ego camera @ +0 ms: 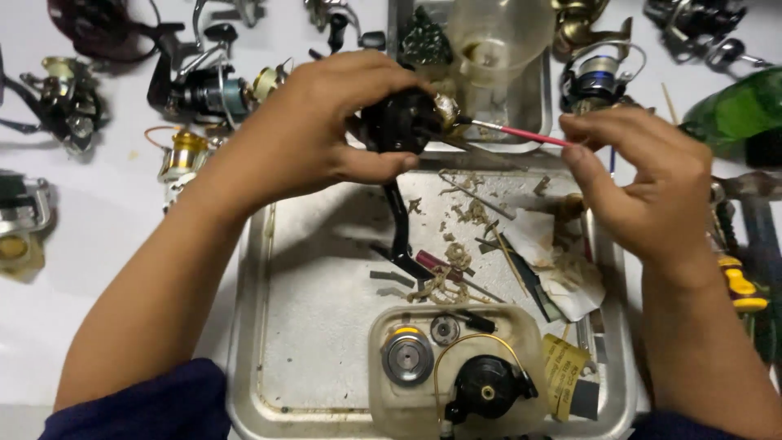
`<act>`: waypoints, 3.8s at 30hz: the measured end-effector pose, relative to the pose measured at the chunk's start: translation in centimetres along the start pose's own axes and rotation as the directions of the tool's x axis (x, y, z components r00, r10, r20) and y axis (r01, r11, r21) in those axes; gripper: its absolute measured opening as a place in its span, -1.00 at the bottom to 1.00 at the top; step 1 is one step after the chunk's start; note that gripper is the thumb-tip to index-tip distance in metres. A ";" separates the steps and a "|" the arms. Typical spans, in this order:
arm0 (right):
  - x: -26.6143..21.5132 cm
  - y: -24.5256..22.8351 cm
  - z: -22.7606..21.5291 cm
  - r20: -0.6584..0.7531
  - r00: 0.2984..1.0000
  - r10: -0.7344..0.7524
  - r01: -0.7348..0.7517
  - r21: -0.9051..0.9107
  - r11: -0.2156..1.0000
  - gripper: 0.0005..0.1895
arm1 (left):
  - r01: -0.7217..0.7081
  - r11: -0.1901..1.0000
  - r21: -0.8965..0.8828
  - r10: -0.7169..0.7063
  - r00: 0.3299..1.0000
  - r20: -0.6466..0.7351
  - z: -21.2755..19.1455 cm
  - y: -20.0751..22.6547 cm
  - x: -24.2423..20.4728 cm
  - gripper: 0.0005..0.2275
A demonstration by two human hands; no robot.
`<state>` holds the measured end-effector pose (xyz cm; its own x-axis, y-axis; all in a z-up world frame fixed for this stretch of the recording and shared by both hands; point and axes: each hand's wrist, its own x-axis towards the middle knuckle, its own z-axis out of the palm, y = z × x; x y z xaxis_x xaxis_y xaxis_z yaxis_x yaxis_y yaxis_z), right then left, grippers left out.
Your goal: Disassembling a fishing reel using a screwdriver and a multi-tool on a workbench to access internal parts.
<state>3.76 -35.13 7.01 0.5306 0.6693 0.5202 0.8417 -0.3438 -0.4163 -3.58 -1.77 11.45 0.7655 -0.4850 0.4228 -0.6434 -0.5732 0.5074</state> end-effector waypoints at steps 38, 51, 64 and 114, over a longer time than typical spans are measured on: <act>0.1 -1.4 3.5 -0.042 0.999 -0.001 0.011 0.246 0.969 -0.78 | 0.252 0.796 -0.550 -0.129 0.959 0.253 10.8 -2.3 1.0 -0.51; 0.0 -1.4 3.3 0.016 0.998 0.053 -0.055 0.247 0.968 -0.77 | 0.338 0.775 -0.534 -0.220 0.936 0.274 10.4 -1.9 1.2 -0.50; 0.4 -1.2 3.5 -0.013 0.993 0.115 -0.101 0.396 0.913 -0.83 | 0.260 0.673 -0.692 -0.243 0.962 0.126 11.5 -2.4 0.8 -0.55; 8.2 1.3 1.5 0.195 0.941 0.279 -0.313 0.179 0.933 -0.80 | 0.063 -0.262 -0.963 -0.205 0.972 0.119 10.6 -3.3 0.4 -0.34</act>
<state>9.00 -29.11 9.62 0.7141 0.6618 0.2281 0.6011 -0.4126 -0.6845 -1.20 -7.11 2.02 0.8751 -0.4324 0.2173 0.2202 0.7556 0.6169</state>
